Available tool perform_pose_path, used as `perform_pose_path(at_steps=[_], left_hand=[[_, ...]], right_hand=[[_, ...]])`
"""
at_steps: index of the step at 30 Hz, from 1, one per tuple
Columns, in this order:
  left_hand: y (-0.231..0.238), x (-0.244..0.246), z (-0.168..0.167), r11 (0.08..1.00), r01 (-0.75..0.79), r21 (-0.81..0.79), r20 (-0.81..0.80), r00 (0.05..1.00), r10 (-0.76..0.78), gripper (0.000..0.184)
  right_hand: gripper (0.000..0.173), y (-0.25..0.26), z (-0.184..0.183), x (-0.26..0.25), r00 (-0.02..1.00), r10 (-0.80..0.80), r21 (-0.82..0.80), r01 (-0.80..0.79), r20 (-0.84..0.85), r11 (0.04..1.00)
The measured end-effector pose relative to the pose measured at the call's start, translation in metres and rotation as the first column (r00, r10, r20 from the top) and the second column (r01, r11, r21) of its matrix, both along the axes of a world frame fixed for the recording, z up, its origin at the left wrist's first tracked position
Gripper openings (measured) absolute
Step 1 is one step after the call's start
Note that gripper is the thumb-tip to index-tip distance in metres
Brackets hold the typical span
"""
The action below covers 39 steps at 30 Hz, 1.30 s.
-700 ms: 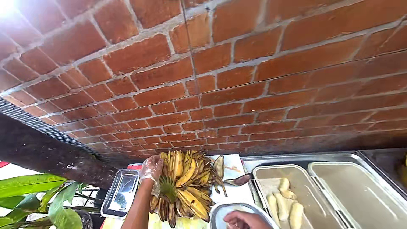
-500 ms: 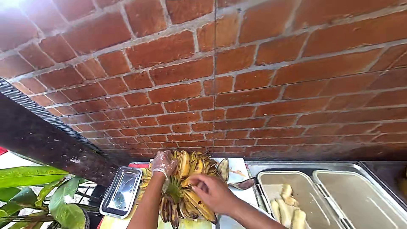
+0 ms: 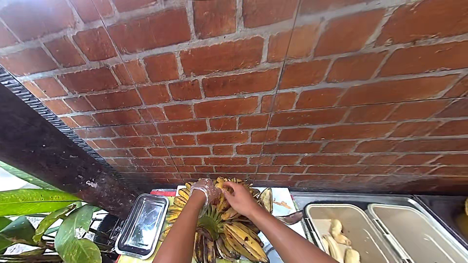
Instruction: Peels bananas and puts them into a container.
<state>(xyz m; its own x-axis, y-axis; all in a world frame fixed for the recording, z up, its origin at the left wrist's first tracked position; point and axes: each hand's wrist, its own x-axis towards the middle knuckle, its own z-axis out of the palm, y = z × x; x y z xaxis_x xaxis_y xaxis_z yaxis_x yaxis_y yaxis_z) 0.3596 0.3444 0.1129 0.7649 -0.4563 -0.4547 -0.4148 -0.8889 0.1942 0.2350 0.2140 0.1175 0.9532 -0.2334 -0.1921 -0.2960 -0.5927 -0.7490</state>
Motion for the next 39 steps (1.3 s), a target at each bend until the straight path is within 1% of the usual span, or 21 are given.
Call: perform_pose_path(at_steps=[2, 4, 7, 9, 11, 13, 16, 18, 21, 23, 25, 27, 31, 33, 35, 36, 37, 39], left_hand=[[0.007, -0.001, -0.002, 0.998, 0.021, -0.061, -0.007, 1.000, -0.022, 0.052], [0.016, -0.002, -0.003, 0.987, 0.022, -0.158, -0.026, 0.999, -0.026, 0.046], [0.028, 0.003, -0.012, 0.966, 0.066, -0.250, -0.008, 0.998, -0.070, 0.042], [0.034, 0.007, -0.019, 0.951, 0.098, -0.293, 0.005, 0.995, -0.101, 0.042], [0.039, 0.007, -0.024, 0.934, 0.099, -0.344, 0.016, 0.995, -0.099, 0.038], [0.044, 0.005, -0.025, 0.907, 0.102, -0.409, 0.036, 0.995, -0.095, 0.036], [0.051, 0.000, -0.029, 0.887, 0.088, -0.454, 0.049, 0.996, -0.074, 0.035], [0.053, -0.003, -0.029, 0.876, 0.088, -0.474, 0.065, 0.996, -0.064, 0.033], [0.056, -0.011, -0.029, 0.856, 0.101, -0.507, 0.098, 0.993, -0.059, 0.034], [0.060, -0.017, -0.032, 0.833, 0.091, -0.545, 0.117, 0.993, -0.032, 0.037], [0.064, -0.023, -0.040, 0.813, 0.079, -0.576, 0.162, 0.987, 0.019, 0.038], [0.068, -0.026, -0.046, 0.816, 0.029, -0.578, 0.195, 0.975, 0.103, 0.038], [0.070, -0.033, -0.054, 0.822, -0.093, -0.562, 0.190, 0.952, 0.238, 0.039], [0.069, -0.032, -0.051, 0.829, -0.144, -0.541, 0.172, 0.946, 0.276, 0.037], [0.066, -0.034, -0.045, 0.807, -0.169, -0.565, 0.153, 0.940, 0.304, 0.033], [0.064, -0.037, -0.042, 0.776, -0.142, -0.614, 0.171, 0.936, 0.307, 0.032], [0.063, -0.040, -0.042, 0.727, -0.077, -0.682, 0.214, 0.930, 0.299, 0.034], [0.060, -0.046, -0.040, 0.611, 0.106, -0.784, 0.318, 0.915, 0.250, 0.037]], right_hand=[[0.045, 0.002, 0.004, 0.007, 0.998, -0.042, -0.049, 0.039, -0.044, 0.998], [0.051, 0.003, 0.006, 0.012, 0.993, -0.069, -0.079, 0.061, -0.099, 0.995], [0.065, 0.006, 0.016, 0.015, 0.988, -0.065, -0.114, 0.049, -0.140, 0.992], [0.069, 0.013, 0.026, 0.018, 0.982, -0.069, -0.188, 0.035, -0.176, 0.982], [0.065, 0.022, 0.034, 0.022, 0.972, -0.087, -0.270, 0.026, -0.216, 0.962], [0.061, 0.026, 0.043, 0.026, 0.961, -0.103, -0.320, 0.015, -0.258, 0.947], [0.052, 0.028, 0.044, 0.032, 0.954, -0.119, -0.315, 0.027, -0.277, 0.949], [0.052, 0.030, 0.045, 0.034, 0.952, -0.141, -0.303, 0.054, -0.271, 0.951], [0.057, 0.038, 0.046, 0.036, 0.942, -0.183, -0.321, 0.087, -0.281, 0.943], [0.056, 0.039, 0.040, 0.039, 0.943, -0.185, -0.290, 0.102, -0.277, 0.951], [0.048, 0.033, 0.031, 0.040, 0.955, -0.175, -0.215, 0.124, -0.239, 0.969], [0.039, 0.025, 0.020, 0.039, 0.969, -0.172, -0.117, 0.153, -0.179, 0.981], [0.029, 0.012, 0.007, 0.029, 0.979, -0.177, 0.055, 0.184, -0.106, 0.981], [0.020, 0.007, -0.001, 0.023, 0.979, -0.198, 0.120, 0.203, -0.050, 0.972], [0.016, 0.004, -0.003, 0.017, 0.977, -0.210, 0.170, 0.214, -0.043, 0.962], [0.014, 0.004, -0.002, 0.015, 0.978, -0.203, 0.170, 0.207, -0.043, 0.963], [0.014, 0.004, 0.000, 0.013, 0.982, -0.183, 0.161, 0.188, -0.044, 0.969], [0.013, 0.006, 0.006, 0.010, 0.987, -0.150, 0.144, 0.156, -0.048, 0.977]])
